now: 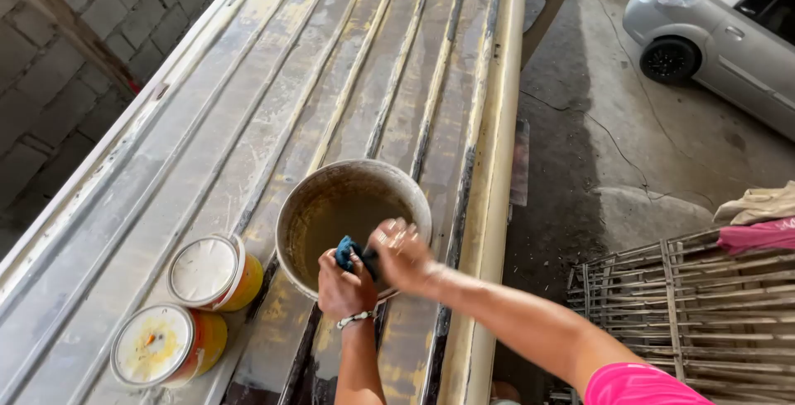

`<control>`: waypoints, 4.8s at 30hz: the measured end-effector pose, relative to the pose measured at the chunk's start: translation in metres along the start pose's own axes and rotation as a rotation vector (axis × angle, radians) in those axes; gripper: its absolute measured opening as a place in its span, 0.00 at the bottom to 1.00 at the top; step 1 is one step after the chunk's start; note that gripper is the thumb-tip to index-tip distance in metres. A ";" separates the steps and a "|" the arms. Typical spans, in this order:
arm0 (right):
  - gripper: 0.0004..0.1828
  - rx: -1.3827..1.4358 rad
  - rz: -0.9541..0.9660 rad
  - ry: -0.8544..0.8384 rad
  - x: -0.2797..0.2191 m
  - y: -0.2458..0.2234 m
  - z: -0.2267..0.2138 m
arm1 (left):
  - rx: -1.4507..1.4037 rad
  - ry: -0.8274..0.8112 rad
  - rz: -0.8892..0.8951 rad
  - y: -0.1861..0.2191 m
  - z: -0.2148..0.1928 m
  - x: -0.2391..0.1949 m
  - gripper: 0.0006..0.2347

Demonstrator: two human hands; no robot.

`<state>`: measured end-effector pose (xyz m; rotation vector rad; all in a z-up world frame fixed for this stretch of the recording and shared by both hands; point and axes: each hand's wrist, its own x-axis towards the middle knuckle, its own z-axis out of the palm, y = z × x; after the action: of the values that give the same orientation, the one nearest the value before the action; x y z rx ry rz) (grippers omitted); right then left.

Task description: Sanding a car body panel using a sanding block and water to smooth the surface.

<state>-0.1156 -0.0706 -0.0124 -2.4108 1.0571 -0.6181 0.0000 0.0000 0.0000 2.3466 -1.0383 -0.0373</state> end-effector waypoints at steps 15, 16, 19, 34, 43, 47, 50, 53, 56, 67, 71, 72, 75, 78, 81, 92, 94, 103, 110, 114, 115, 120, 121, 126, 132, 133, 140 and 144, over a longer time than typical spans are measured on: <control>0.10 0.041 -0.014 0.197 0.010 0.034 0.026 | 0.064 0.000 0.281 -0.015 -0.008 0.006 0.17; 0.10 0.047 -0.020 0.200 0.021 0.032 0.028 | 0.069 0.007 0.281 -0.018 -0.003 0.013 0.17; 0.10 0.035 0.019 0.218 0.013 0.024 0.030 | 0.075 -0.024 0.282 -0.025 0.001 0.004 0.11; 0.09 0.110 0.086 0.015 0.017 0.024 -0.002 | 0.223 -0.056 0.142 0.011 -0.004 0.013 0.12; 0.09 0.275 0.014 -0.324 0.023 0.046 0.035 | 0.304 -0.112 0.010 -0.012 0.015 0.005 0.10; 0.12 0.287 -0.017 -0.341 0.056 0.047 0.055 | 0.392 -0.267 0.029 -0.017 0.037 0.018 0.08; 0.17 0.165 0.158 -0.459 0.082 0.056 0.088 | 0.466 -0.488 -0.032 -0.031 0.053 0.028 0.09; 0.15 0.058 0.180 -0.480 0.114 0.095 0.145 | 0.534 -0.668 -0.044 -0.045 0.076 0.051 0.11; 0.13 -0.043 0.101 -0.469 0.121 0.142 0.245 | 0.545 -0.714 -0.042 -0.074 0.104 0.086 0.12; 0.14 -0.347 -0.099 -0.327 0.113 0.159 0.282 | 0.291 -0.857 0.069 -0.159 0.274 0.136 0.11; 0.15 -0.220 0.075 -0.230 0.087 0.191 0.286 | 0.207 -0.955 0.123 -0.124 0.269 0.106 0.11; 0.15 -0.186 0.130 -0.241 0.079 0.199 0.266 | 0.181 -0.989 0.155 -0.106 0.271 0.097 0.11; 0.14 -0.074 0.230 -0.278 0.053 0.218 0.239 | 0.096 -1.046 0.202 -0.074 0.249 0.078 0.11; 0.13 0.057 0.271 -0.296 0.057 0.226 0.221 | 0.026 -1.048 0.227 -0.093 0.196 0.122 0.11; 0.13 0.198 0.277 -0.324 0.073 0.225 0.210 | -0.038 -1.026 0.230 -0.116 0.165 0.136 0.11; 0.13 0.685 0.297 -0.557 0.082 0.205 0.139 | -0.311 -0.953 0.183 -0.083 0.186 0.109 0.11; 0.14 0.778 0.315 -0.612 0.077 0.203 0.136 | -0.357 -0.949 0.169 -0.064 0.204 0.097 0.11; 0.17 1.199 0.272 -0.758 0.133 0.218 0.157 | -0.489 -0.843 0.258 -0.039 0.199 0.160 0.11; 0.19 1.441 0.228 -1.037 0.165 0.185 0.188 | -0.633 -0.687 0.265 -0.063 0.118 0.152 0.11; 0.21 1.520 0.275 -1.294 0.169 0.187 0.285 | -0.753 -0.567 0.206 -0.126 0.101 0.108 0.11; 0.21 1.484 0.269 -1.343 0.174 0.102 0.233 | -0.769 -0.522 0.182 -0.115 0.051 0.104 0.11; 0.35 1.422 0.077 -1.149 0.123 -0.093 0.087 | -1.524 -0.335 0.033 -0.139 -0.129 0.036 0.20; 0.35 1.369 0.107 -1.253 0.113 -0.116 0.111 | -1.563 -0.245 -0.030 -0.166 -0.138 0.017 0.20; 0.09 0.721 -0.551 -0.956 0.004 -0.310 0.158 | -1.588 0.211 -0.592 -0.287 -0.232 -0.104 0.18; 0.10 1.070 -0.302 -1.118 -0.101 -0.389 0.207 | -1.440 0.579 -0.695 -0.487 -0.178 -0.223 0.13; 0.10 1.061 -0.306 -1.125 -0.107 -0.377 0.228 | -1.447 0.588 -0.696 -0.486 -0.177 -0.226 0.13; 0.18 0.658 -0.394 -0.721 -0.137 -0.196 0.398 | -0.519 0.967 -1.003 -0.396 -0.103 -0.234 0.29; 0.21 0.199 -0.570 -0.336 -0.170 -0.119 0.403 | -0.449 0.855 -0.793 -0.347 -0.032 -0.226 0.32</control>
<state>0.0721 0.2156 -0.3095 -2.5106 0.1561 -0.4392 0.0834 0.3583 -0.1940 1.8849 0.2996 0.3596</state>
